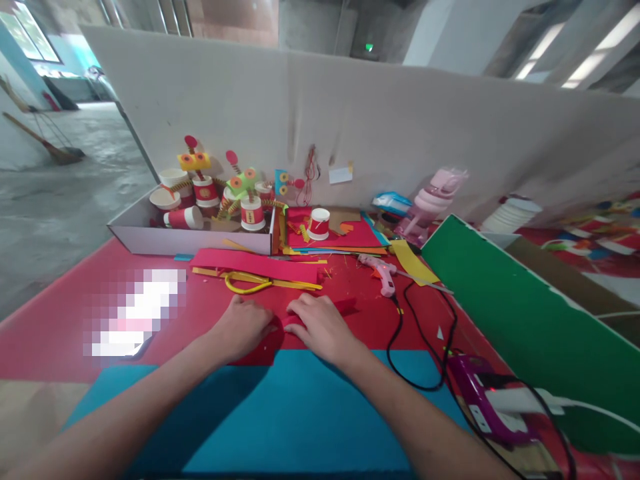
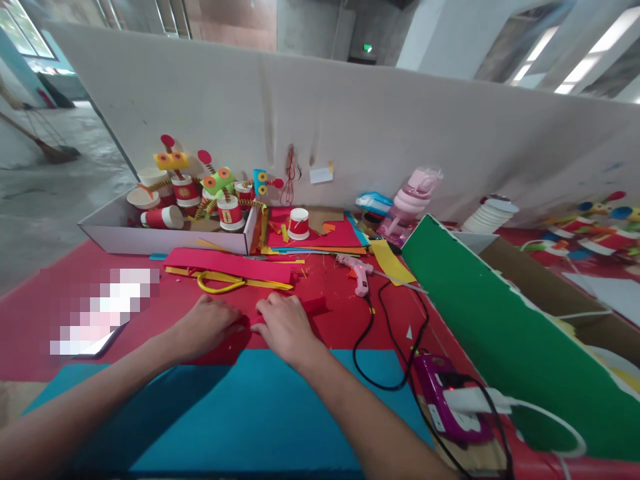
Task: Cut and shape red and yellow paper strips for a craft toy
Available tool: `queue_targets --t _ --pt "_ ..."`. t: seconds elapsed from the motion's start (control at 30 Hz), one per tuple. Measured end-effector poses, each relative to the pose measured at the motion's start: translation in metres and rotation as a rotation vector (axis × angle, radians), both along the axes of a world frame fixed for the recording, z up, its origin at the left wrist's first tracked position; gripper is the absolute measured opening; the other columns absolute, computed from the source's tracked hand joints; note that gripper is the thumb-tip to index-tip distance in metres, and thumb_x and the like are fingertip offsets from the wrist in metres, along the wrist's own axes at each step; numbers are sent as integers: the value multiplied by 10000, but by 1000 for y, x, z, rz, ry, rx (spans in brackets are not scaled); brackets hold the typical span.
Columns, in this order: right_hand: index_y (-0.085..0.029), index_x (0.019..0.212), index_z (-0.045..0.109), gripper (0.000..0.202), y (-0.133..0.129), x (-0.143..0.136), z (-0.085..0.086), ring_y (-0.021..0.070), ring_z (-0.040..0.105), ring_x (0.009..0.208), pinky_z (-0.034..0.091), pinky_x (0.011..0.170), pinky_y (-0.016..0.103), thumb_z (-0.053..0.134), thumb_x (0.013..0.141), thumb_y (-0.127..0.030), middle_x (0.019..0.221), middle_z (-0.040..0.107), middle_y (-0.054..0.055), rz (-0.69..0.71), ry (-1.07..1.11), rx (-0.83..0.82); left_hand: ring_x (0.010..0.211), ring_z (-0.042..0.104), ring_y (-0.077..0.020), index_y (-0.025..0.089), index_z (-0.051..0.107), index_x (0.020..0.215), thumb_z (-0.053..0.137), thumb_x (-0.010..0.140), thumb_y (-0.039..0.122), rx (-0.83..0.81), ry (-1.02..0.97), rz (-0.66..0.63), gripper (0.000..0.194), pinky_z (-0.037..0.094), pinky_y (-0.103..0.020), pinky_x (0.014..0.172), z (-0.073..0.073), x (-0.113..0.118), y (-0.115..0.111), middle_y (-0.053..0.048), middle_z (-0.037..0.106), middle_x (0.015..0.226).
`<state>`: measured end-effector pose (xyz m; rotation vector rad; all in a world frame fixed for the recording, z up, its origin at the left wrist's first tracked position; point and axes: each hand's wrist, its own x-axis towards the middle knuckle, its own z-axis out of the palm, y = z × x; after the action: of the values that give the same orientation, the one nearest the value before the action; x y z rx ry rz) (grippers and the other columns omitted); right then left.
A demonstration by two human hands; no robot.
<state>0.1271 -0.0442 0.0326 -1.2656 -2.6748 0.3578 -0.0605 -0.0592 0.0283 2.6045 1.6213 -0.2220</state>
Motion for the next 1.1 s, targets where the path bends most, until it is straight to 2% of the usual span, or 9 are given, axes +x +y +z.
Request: queue_targets --t 0.3,0.47,0.7,0.87,1.0,1.1 --pt "-180 953 566 200 10 -12 10 199 524 997 324 778 303 656 832 -311 1012 584 59 8 -110 -126 857 647 -295 148 661 861 386 912 235 8 43 37 293 412 -407 757 9 8 -6 -133 704 856" --pt "-180 908 582 185 9 -15 9 212 518 979 321 765 314 671 815 -313 1003 579 65 -18 -140 -89 1045 564 -314 147 608 995 501 865 280 80 -14 97 214 420 -395 782 16 13 -14 -138 633 1058" --pt "-178 919 544 152 0 -7 0 192 530 873 302 747 307 656 826 -220 874 613 39 45 7 -22 1031 546 -306 186 603 998 618 779 357 97 -131 139 278 388 -424 831 6 4 -14 -97 642 1043" --pt "-189 961 557 250 4 -2 -6 160 530 823 313 765 291 721 777 -229 854 620 7 37 195 -29 971 577 -256 231 664 836 622 758 278 33 -309 226 101 374 -369 817 -1 -6 -8 -29 706 923" --pt "-192 785 620 152 10 -1 -6 157 527 812 308 762 298 720 782 -306 788 622 2 22 220 7 927 610 -214 225 695 818 618 764 280 -15 -443 261 109 399 -298 771 7 -10 -6 -14 729 906" --pt "-197 750 652 136 11 -1 -4 151 538 800 313 758 298 717 784 -311 767 639 -2 12 231 -3 873 627 -200 219 708 792 597 782 306 -75 -456 257 142 404 -269 696 18 -10 -6 -15 735 878"
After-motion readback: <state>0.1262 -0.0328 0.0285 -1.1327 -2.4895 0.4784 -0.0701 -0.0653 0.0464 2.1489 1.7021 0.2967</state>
